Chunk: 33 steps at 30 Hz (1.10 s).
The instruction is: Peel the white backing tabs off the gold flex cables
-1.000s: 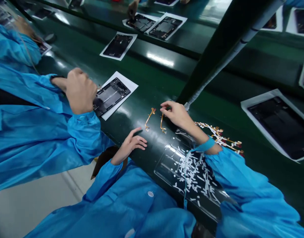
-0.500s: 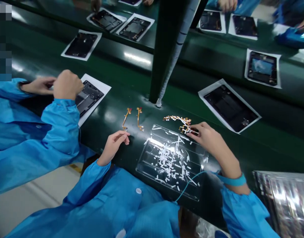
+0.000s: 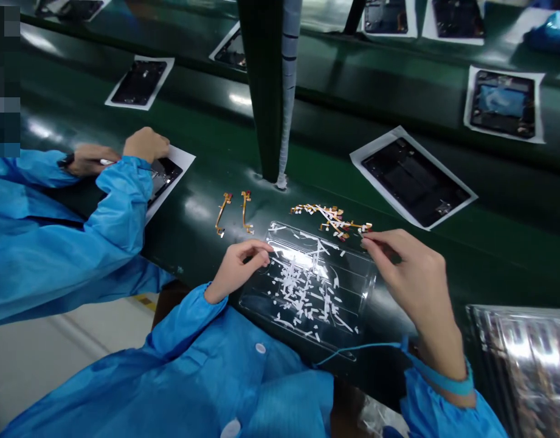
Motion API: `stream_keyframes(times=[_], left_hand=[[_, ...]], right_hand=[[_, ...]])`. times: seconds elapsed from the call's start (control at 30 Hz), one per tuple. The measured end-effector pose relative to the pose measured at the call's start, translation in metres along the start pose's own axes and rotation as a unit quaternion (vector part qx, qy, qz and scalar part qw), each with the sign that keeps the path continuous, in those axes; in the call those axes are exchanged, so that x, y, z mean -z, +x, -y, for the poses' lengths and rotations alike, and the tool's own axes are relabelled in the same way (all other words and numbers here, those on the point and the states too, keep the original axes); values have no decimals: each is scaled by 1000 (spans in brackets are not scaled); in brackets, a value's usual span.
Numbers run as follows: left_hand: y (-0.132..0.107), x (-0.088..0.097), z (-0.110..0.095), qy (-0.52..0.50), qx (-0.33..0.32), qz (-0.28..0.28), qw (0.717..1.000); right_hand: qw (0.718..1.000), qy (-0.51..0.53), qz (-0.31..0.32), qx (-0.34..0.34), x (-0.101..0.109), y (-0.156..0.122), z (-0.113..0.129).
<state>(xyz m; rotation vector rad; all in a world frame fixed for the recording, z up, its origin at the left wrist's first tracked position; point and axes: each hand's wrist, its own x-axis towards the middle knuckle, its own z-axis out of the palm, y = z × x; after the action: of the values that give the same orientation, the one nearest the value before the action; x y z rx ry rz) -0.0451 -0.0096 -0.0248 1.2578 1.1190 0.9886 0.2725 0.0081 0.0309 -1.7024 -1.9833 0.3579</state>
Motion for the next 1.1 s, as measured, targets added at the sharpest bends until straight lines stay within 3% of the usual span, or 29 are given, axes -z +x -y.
stream_keyframes(times=[0.07,0.13,0.23,0.37,0.67,0.8,0.97,1.1], left_hand=[[7,-22,-12,24,-68,27,997],[12,-41,-23,46,-138,28,989],[17,-60,-31,76,-215,5,974],[20,-63,-29,82,-266,2,960],[21,-53,-23,144,-265,10,953],[22,-48,-18,169,-216,28,961],[19,-38,-10,207,-153,89,962],[15,-39,-13,151,-138,128,970]], right_hand=[[997,27,-66,-31,7,-19,24],[990,85,-90,-64,5,-35,49],[984,146,-68,-78,-7,-50,76],[981,178,-42,-63,-21,-56,90],[979,189,0,-71,-35,-52,90],[965,241,23,-99,-43,-55,80],[945,277,31,-171,-48,-64,60],[938,284,60,-191,-50,-66,55]])
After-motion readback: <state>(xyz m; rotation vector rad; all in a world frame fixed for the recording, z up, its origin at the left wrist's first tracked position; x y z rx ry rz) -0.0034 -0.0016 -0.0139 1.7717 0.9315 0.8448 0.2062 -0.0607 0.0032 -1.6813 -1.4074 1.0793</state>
